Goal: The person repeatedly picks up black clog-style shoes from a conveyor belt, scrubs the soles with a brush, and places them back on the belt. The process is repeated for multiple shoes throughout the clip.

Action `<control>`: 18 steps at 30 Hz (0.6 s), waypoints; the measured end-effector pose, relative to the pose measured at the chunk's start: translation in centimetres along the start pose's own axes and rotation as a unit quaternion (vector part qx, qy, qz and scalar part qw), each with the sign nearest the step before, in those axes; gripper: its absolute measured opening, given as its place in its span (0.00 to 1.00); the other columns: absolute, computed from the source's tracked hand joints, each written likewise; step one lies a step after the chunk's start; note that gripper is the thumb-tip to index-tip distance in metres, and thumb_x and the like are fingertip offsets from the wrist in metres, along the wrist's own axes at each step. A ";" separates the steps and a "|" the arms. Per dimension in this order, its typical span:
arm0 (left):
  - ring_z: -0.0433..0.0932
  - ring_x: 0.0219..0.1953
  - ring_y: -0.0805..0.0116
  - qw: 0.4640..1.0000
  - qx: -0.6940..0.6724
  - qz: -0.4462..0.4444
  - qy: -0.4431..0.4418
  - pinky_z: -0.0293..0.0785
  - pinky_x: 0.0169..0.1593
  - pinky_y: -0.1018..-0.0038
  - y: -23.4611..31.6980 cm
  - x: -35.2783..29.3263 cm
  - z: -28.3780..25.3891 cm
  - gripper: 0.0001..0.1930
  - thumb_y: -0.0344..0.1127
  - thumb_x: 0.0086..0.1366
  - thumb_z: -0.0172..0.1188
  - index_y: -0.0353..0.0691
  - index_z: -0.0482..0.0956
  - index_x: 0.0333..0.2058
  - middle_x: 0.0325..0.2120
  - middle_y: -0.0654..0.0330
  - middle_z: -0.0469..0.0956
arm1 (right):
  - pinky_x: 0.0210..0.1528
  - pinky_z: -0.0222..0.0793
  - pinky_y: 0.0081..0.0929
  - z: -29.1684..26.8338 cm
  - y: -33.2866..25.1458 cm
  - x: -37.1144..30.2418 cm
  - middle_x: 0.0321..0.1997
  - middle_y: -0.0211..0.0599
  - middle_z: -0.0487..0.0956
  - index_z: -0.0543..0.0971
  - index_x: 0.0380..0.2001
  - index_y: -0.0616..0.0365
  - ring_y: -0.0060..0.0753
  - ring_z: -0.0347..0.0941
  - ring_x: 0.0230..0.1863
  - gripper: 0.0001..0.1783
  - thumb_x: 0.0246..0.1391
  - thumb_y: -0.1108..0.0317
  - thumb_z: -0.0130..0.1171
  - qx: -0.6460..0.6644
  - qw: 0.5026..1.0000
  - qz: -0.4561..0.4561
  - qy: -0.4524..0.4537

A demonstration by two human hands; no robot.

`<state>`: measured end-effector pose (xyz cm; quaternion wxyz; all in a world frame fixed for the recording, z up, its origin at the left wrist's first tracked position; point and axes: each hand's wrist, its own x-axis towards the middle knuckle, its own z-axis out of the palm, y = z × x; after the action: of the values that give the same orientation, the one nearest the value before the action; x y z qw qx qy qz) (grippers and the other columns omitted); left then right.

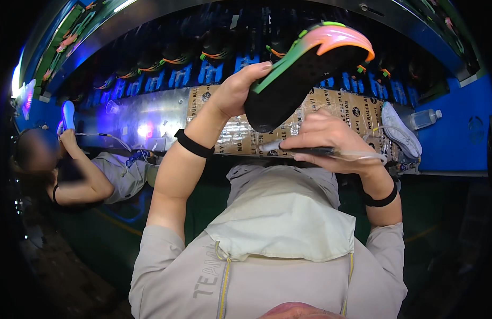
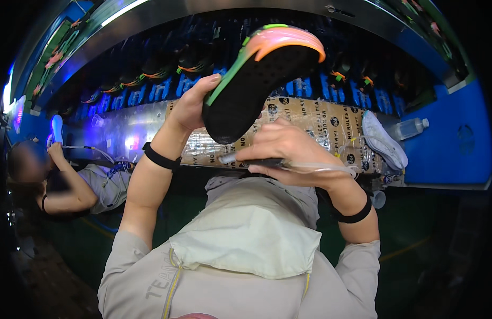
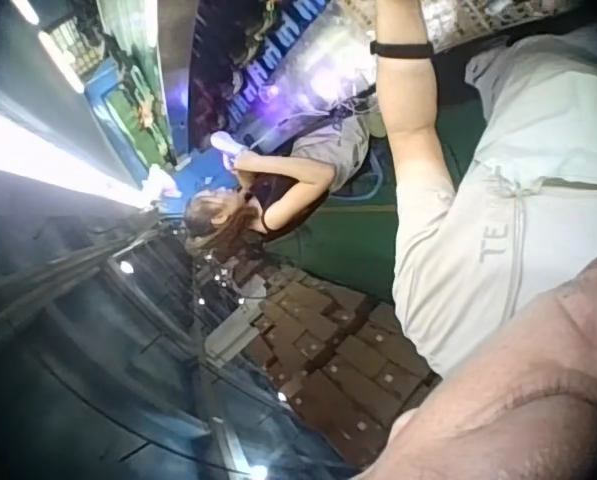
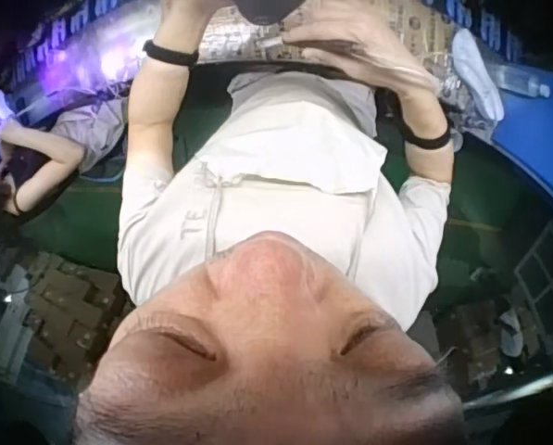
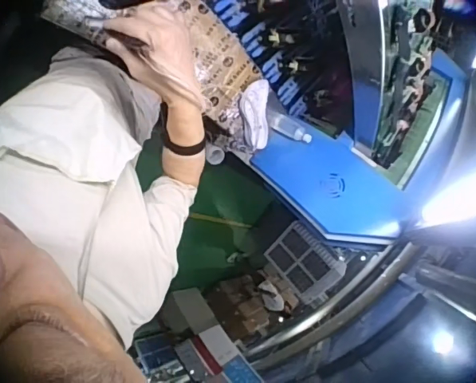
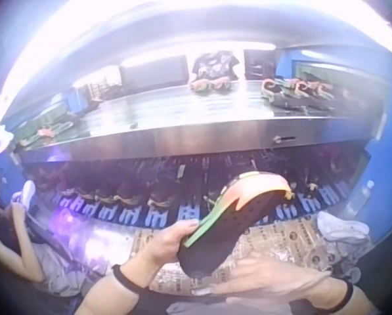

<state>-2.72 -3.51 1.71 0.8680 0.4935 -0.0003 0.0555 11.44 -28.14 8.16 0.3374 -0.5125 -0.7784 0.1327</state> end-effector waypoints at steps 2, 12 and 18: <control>0.87 0.54 0.63 0.999 -0.032 -0.002 -0.030 0.83 0.60 0.67 0.2 0.5 -0.3 0.24 0.43 0.83 0.48 0.31 0.79 0.63 0.55 0.50 0.86 | 0.47 0.66 0.38 0.5 0.1 -0.2 0.32 0.32 0.78 0.89 0.50 0.51 0.39 0.74 0.38 0.20 0.52 0.71 0.76 0.016 0.997 0.055 0.045; 0.87 0.42 0.73 0.992 -0.028 -0.106 0.070 0.85 0.47 0.75 0.5 0.5 2.0 0.23 0.50 0.82 0.54 0.36 0.83 0.58 0.44 0.59 0.89 | 0.47 0.71 0.39 0.3 0.4 -0.9 0.36 0.34 0.83 0.89 0.51 0.51 0.42 0.77 0.39 0.21 0.53 0.67 0.77 -0.027 0.998 0.047 0.006; 0.86 0.58 0.57 0.994 -0.071 -0.061 0.057 0.81 0.66 0.59 -4.9 -1.5 1.2 0.28 0.47 0.83 0.42 0.32 0.76 0.67 0.58 0.49 0.84 | 0.54 0.80 0.38 0.2 5.0 -3.0 0.46 0.40 0.89 0.91 0.47 0.51 0.43 0.85 0.48 0.14 0.59 0.63 0.74 0.114 0.978 0.141 0.105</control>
<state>-3.63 -7.17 -1.91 0.9012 0.4257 0.0753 0.0305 15.59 -28.52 4.07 0.4513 -0.5864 -0.6384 0.2120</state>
